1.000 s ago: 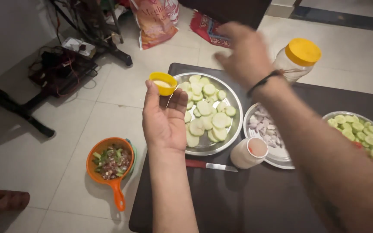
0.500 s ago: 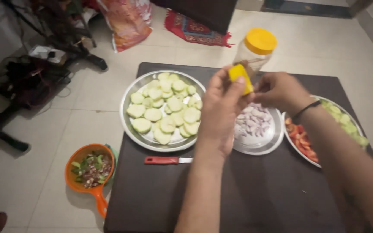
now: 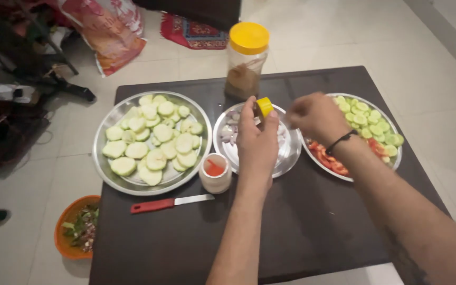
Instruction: The person prepares ingredients on a table by peeling small onions, moving a basket of onions, and opening containers of spices to season plates of sliced cucumber and tomato.
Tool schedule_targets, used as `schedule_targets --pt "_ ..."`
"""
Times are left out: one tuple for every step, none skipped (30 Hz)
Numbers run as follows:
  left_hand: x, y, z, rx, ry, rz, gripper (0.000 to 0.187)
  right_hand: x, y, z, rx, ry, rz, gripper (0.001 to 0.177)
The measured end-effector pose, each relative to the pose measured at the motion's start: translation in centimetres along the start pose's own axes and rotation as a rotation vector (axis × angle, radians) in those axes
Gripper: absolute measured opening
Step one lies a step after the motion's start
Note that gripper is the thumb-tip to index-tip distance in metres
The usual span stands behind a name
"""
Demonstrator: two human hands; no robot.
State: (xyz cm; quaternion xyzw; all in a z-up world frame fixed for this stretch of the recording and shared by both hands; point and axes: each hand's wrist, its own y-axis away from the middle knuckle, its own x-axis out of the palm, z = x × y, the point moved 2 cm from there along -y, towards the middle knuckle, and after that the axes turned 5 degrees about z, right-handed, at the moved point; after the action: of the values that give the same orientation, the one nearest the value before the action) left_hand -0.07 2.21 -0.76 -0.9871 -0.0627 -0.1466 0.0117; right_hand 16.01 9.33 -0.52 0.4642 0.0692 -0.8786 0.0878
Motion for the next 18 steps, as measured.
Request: schedule_targets --pt "0.2 0.0 0.5 -0.035 0.033 0.015 0.059 -1.0 0.3 -1.4 0.034 0.083 -0.113 0.027" --pt "0.8 0.1 0.9 -0.037 0.039 0.032 0.059 -2.2 0.8 -2.9 0.068 0.167 -0.225 0.026" --pt "1.6 0.1 1.2 -0.035 0.045 0.046 0.058 -4.0 1.3 -4.0 -0.118 0.336 -0.320 0.038" --pt "2.3 0.2 1.4 -0.033 0.051 0.060 0.058 -5.3 1.8 -4.9 -0.308 0.504 -0.409 0.051" --pt "2.9 0.3 1.7 -0.040 0.089 0.096 0.058 -5.9 1.8 -6.4 -0.085 0.543 -0.285 0.039" --pt "3.5 0.6 1.9 -0.048 0.126 0.132 0.058 -6.9 2.0 -8.0 0.138 0.574 -0.160 0.029" --pt "4.3 0.9 2.1 -0.056 0.169 0.173 0.057 -8.0 2.6 -9.6 0.366 0.603 -0.037 0.020" --pt "5.1 1.1 2.3 -0.102 0.176 0.186 0.058 -8.4 3.0 -10.3 0.299 0.610 -0.024 0.028" --pt "5.7 1.3 2.5 -0.147 0.177 0.198 0.058 -8.3 3.2 -10.8 0.228 0.611 -0.010 0.040" --pt "6.3 1.5 2.6 -0.191 0.178 0.210 0.058 -8.5 3.5 -11.1 0.158 0.612 0.004 0.053" --pt "6.7 1.7 2.8 -0.194 0.191 0.235 0.058 -8.5 3.8 -11.6 0.234 0.568 0.047 0.043" --pt "7.2 1.9 3.1 -0.197 0.204 0.260 0.057 -8.3 4.0 -11.8 0.308 0.522 0.089 0.033" --pt "7.4 2.0 3.3 -0.201 0.216 0.281 0.057 -8.1 4.3 -11.9 0.380 0.474 0.134 0.026" --pt "7.6 2.1 3.6 -0.187 0.232 0.287 0.057 -8.5 4.7 -11.8 0.321 0.514 0.041 0.027" --pt "7.6 2.2 3.7 -0.171 0.245 0.290 0.057 -8.8 5.0 -11.6 0.260 0.551 -0.053 0.028" --pt "7.6 2.2 3.8 -0.155 0.258 0.293 0.058 -9.0 5.2 -11.4 0.198 0.587 -0.148 0.030" --pt "7.4 2.2 3.9 -0.158 0.250 0.287 0.057 -9.0 5.2 -11.3 0.204 0.530 -0.122 0.032" --pt "7.0 2.0 3.8 -0.162 0.241 0.281 0.057 -9.1 5.2 -11.0 0.210 0.474 -0.096 0.037"
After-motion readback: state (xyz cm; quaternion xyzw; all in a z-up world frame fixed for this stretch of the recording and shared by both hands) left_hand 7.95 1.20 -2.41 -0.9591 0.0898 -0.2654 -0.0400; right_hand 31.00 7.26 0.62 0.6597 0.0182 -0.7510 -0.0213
